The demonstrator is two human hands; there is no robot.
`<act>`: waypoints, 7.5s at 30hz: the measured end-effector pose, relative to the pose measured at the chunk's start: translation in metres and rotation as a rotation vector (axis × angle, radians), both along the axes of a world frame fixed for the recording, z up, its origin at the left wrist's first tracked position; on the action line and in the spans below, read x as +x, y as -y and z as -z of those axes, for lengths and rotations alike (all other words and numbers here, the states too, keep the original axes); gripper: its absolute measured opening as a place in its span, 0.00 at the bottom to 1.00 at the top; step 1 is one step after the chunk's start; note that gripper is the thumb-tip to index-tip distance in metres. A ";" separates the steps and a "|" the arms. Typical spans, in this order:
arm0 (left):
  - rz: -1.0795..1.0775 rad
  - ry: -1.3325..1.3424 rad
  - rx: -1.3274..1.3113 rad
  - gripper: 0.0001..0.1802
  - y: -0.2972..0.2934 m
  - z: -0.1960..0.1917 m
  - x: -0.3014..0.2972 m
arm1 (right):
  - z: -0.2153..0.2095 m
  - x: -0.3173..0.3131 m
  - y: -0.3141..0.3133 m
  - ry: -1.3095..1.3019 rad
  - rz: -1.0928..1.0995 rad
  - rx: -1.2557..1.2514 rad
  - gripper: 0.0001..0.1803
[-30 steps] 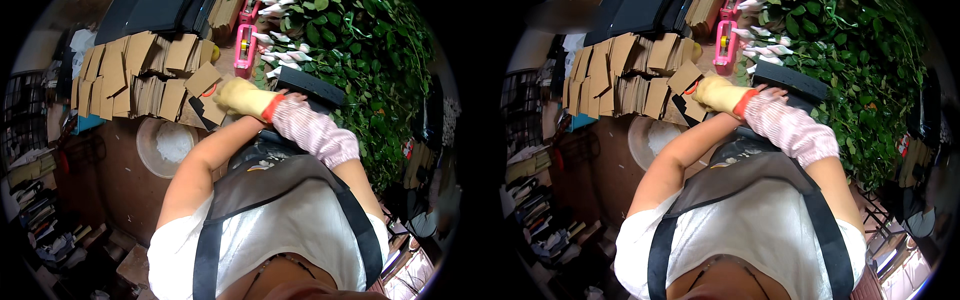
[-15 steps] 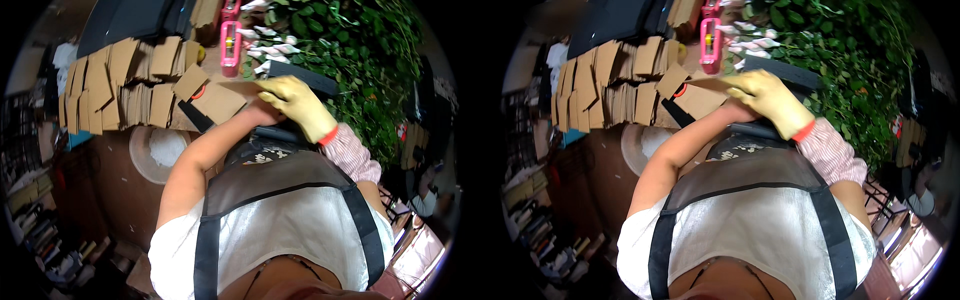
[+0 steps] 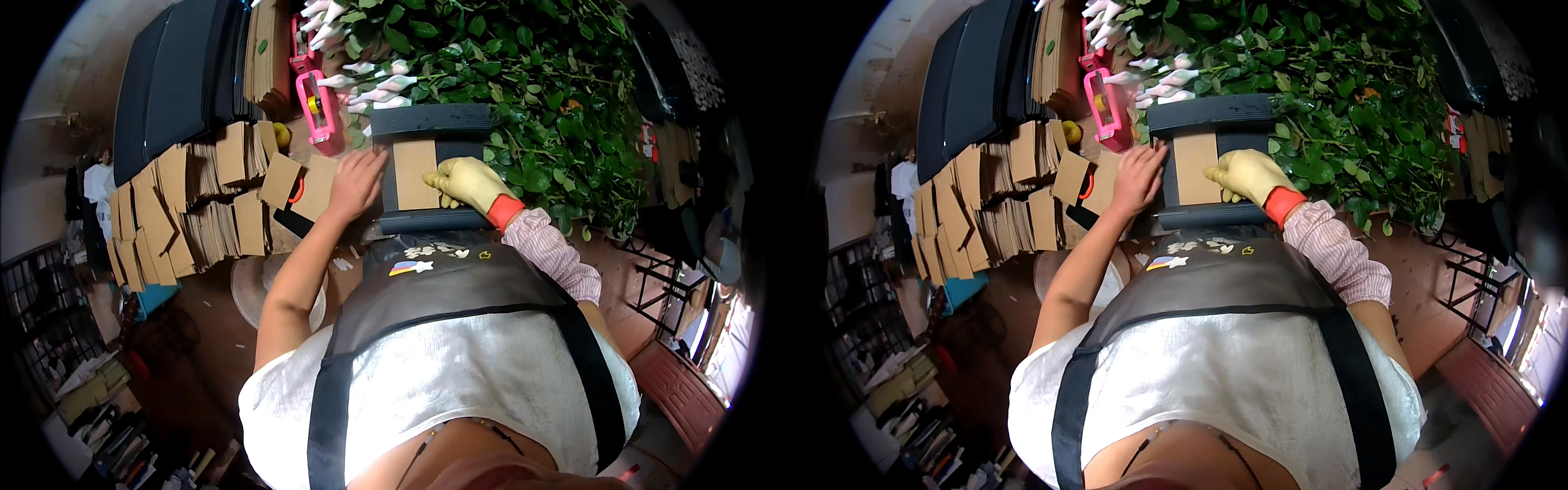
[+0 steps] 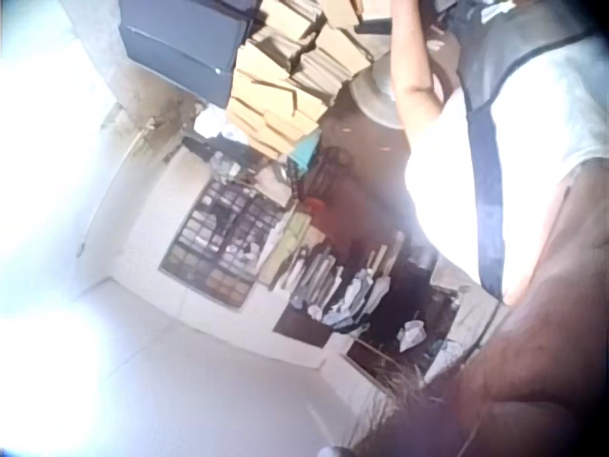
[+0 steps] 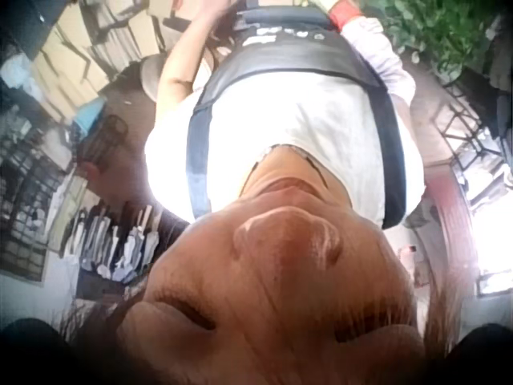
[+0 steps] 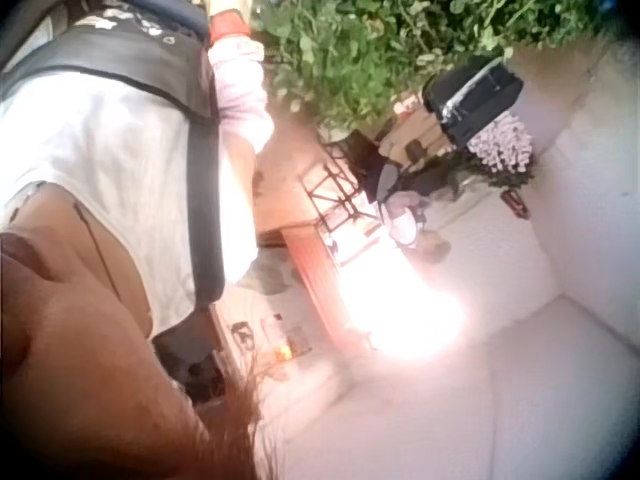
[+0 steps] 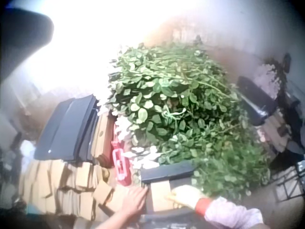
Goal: The person arranges pink roses into a black box by hand and secures them with a tool while working at a table covered in green foliage.
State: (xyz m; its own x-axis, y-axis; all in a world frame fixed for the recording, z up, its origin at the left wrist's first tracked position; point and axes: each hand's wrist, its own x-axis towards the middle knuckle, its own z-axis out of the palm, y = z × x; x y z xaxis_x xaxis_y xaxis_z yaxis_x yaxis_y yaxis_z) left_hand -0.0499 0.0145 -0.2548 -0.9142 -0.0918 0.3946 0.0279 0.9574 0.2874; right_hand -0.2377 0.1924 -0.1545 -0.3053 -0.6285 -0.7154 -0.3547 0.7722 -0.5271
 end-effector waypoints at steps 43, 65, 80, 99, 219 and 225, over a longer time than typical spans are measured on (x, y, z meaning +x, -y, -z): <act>0.095 0.165 0.164 0.11 -0.042 -0.046 -0.020 | 0.008 -0.183 -0.012 -1.203 -0.332 -0.098 0.17; 0.087 0.231 0.280 0.12 -0.040 -0.041 -0.013 | -0.029 -0.169 -0.002 -1.125 -0.383 0.213 0.57; 0.069 0.219 0.322 0.11 -0.045 -0.045 -0.024 | 0.018 -0.244 0.021 -1.159 -0.500 0.278 0.26; 0.015 0.330 0.455 0.35 -0.030 -0.039 -0.013 | -0.064 -0.134 -0.130 -1.396 -0.112 -0.526 0.31; 0.017 0.206 0.730 0.18 -0.048 -0.037 -0.018 | -0.219 -0.331 0.338 -1.569 -0.190 -0.353 0.22; 0.027 0.185 0.755 0.18 -0.051 -0.036 -0.024 | -0.255 -0.316 0.252 -1.395 -0.178 -1.421 0.18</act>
State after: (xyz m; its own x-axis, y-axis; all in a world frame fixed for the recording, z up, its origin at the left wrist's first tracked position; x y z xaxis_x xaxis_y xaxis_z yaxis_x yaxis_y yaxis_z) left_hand -0.0744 0.0653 -0.2188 -0.9650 -0.2514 0.0746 -0.0634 0.4997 0.8639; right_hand -0.5533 -0.0601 0.1008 0.0108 -0.5082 0.8612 -0.9982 0.0447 0.0389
